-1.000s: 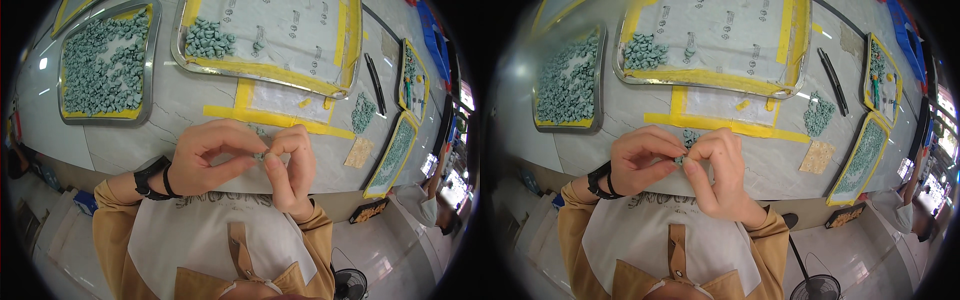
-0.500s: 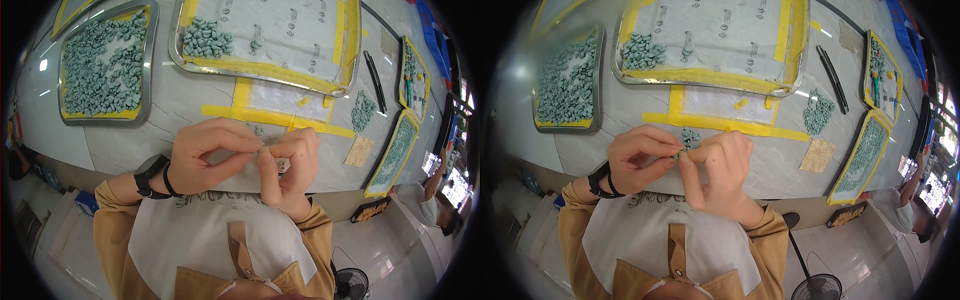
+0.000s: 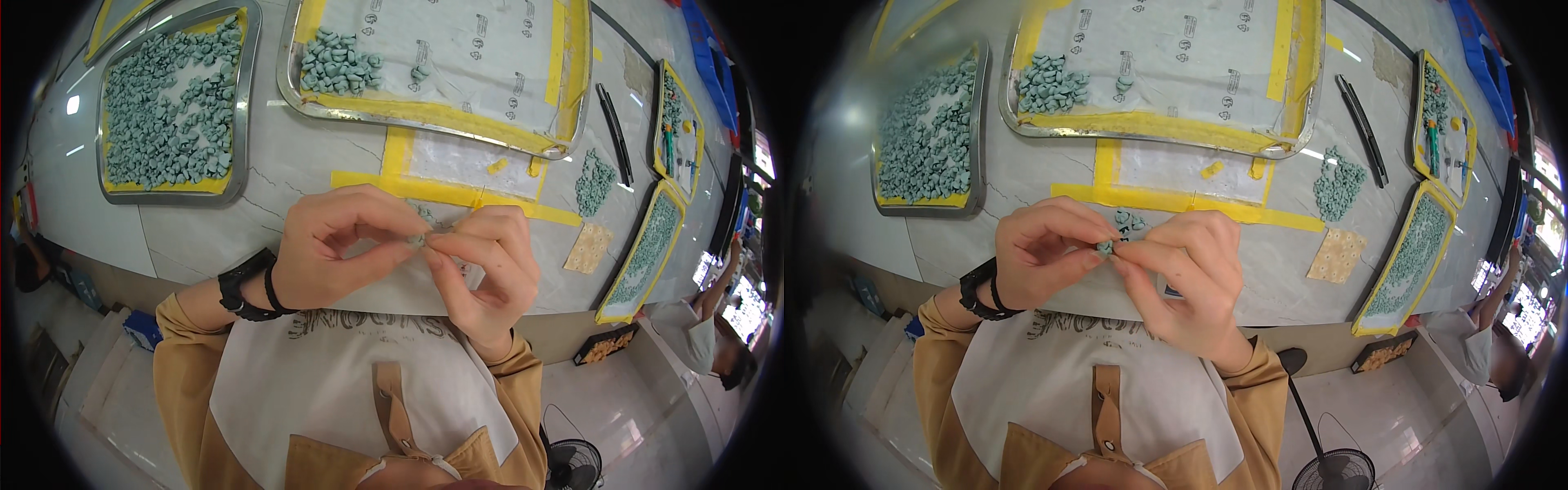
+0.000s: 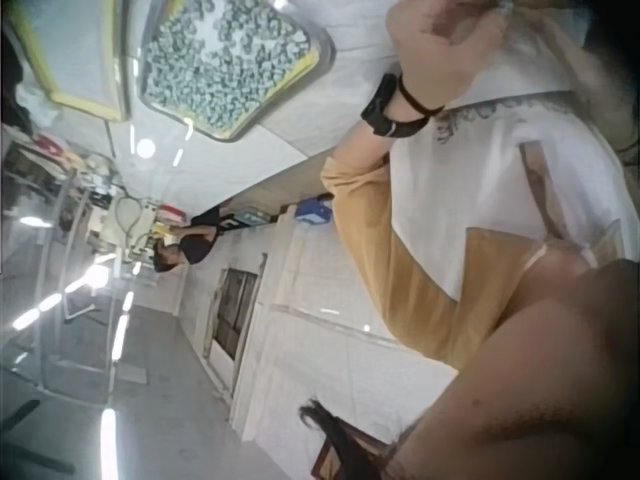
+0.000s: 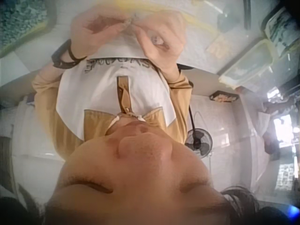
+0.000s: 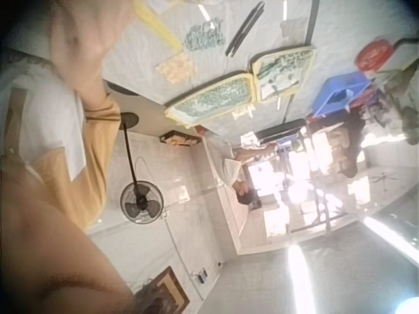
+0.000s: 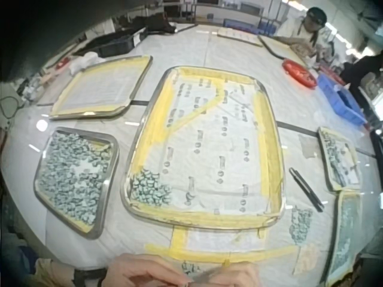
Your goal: The person is using a glue bottle to apply adhesive and attach small green decorative pieces to a pattern at a workbench.
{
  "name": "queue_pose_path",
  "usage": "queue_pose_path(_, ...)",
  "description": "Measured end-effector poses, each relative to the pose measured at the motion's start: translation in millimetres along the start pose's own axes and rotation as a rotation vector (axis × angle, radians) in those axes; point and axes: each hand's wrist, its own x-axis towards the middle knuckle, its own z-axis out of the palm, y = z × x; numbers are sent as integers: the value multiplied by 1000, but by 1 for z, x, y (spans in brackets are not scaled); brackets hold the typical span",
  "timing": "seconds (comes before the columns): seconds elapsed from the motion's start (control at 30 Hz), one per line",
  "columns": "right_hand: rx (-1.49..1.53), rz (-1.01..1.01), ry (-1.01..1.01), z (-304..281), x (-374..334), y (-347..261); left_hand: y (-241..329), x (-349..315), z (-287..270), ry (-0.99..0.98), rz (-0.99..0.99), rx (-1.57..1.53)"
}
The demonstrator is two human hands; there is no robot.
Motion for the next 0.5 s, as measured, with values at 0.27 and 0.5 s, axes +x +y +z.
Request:
queue_pose_path(0.27, -158, -92, 20, 7, 0, 0, -6, -1, -2, 26, -14, 53)
queue_pose_path(0.5, -201, -103, 24, 8, -4, 3, -12, 1, -3, 7, 7, 70)
